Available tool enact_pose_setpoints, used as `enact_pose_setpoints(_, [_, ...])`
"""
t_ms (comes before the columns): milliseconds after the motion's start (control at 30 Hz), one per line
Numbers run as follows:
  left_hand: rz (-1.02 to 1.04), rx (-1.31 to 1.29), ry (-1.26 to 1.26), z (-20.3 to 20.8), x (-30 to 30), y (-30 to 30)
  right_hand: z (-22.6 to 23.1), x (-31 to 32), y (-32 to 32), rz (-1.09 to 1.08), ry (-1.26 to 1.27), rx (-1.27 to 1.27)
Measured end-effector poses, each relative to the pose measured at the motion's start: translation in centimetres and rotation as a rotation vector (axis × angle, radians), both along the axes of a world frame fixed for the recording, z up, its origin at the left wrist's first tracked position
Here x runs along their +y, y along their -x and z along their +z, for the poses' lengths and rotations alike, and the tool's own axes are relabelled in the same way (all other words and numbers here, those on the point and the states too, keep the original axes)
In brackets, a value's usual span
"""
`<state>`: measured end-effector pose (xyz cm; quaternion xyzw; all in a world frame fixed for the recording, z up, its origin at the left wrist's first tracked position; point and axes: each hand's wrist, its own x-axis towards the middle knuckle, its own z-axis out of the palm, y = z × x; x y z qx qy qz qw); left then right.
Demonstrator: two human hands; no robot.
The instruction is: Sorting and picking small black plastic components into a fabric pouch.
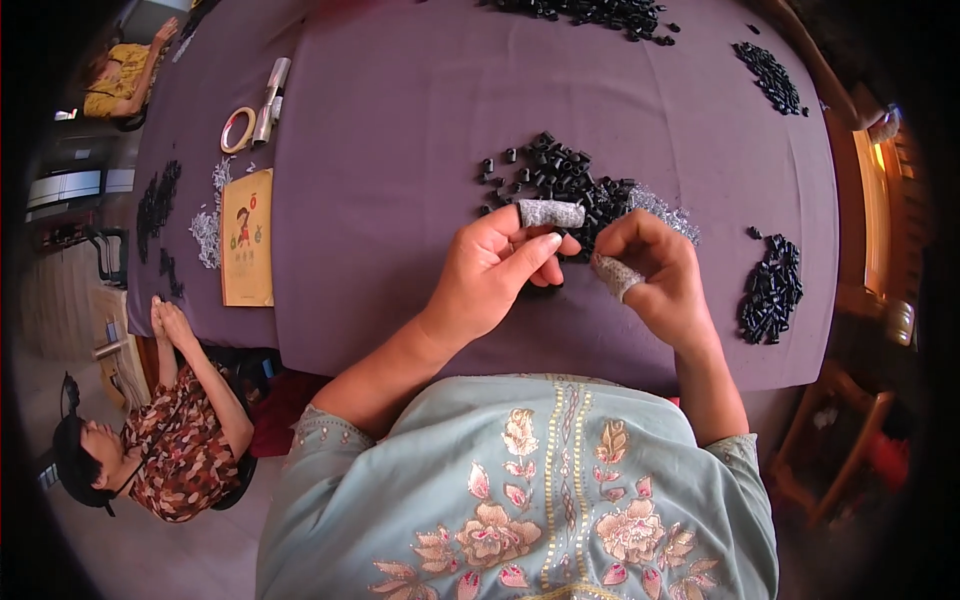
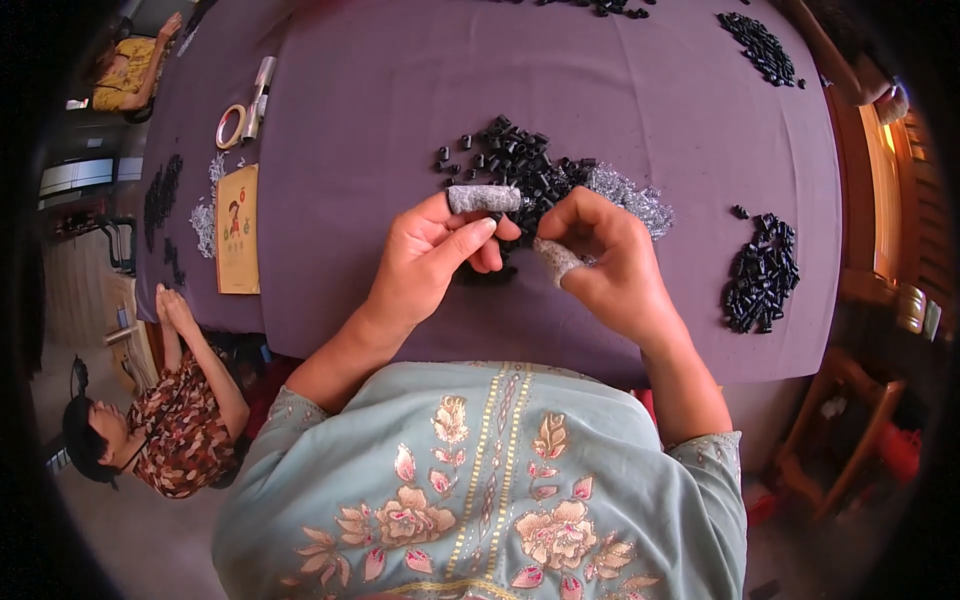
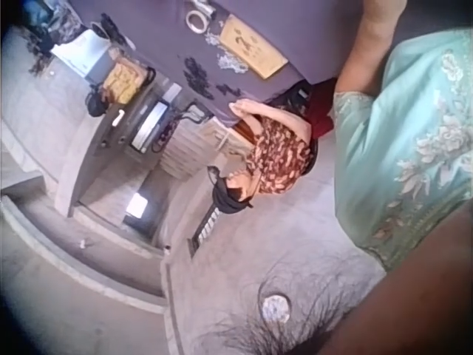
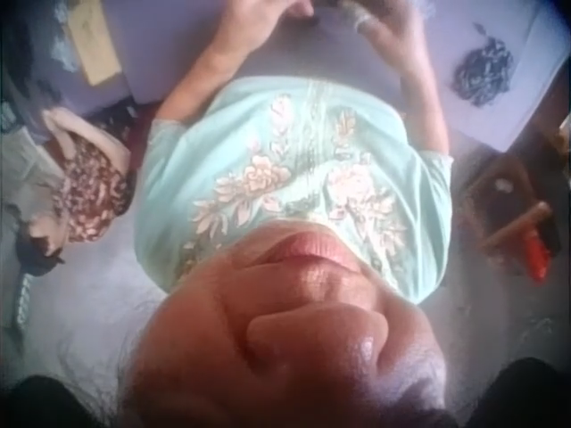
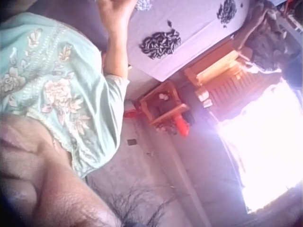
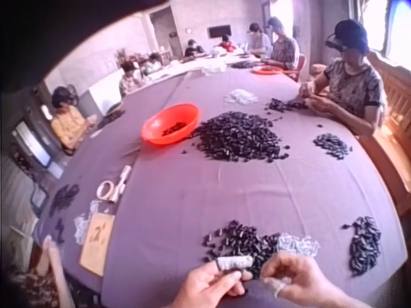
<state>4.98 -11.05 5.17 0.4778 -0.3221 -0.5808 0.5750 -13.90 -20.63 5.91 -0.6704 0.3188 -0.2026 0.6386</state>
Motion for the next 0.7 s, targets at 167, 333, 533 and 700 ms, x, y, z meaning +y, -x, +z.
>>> enact_pose_setpoints(167, [0.150,0.091,-0.023,0.9,-1.0,-0.3,0.3,-0.4,-2.0,-0.120,-0.225,-0.200])
enact_pose_setpoints(333, [0.241,0.155,0.025,-0.5,-1.4,-0.8,0.5,-0.6,-3.3,-0.148,-0.264,-0.198])
enact_pose_setpoints(533, [0.180,0.160,-0.004,-0.9,-1.4,-0.8,0.2,-0.5,-4.0,-0.140,-0.278,-0.233])
enact_pose_setpoints(700, [0.128,0.128,0.023,-1.0,-1.5,-0.9,0.4,-0.5,-3.7,-0.117,-0.162,-0.227])
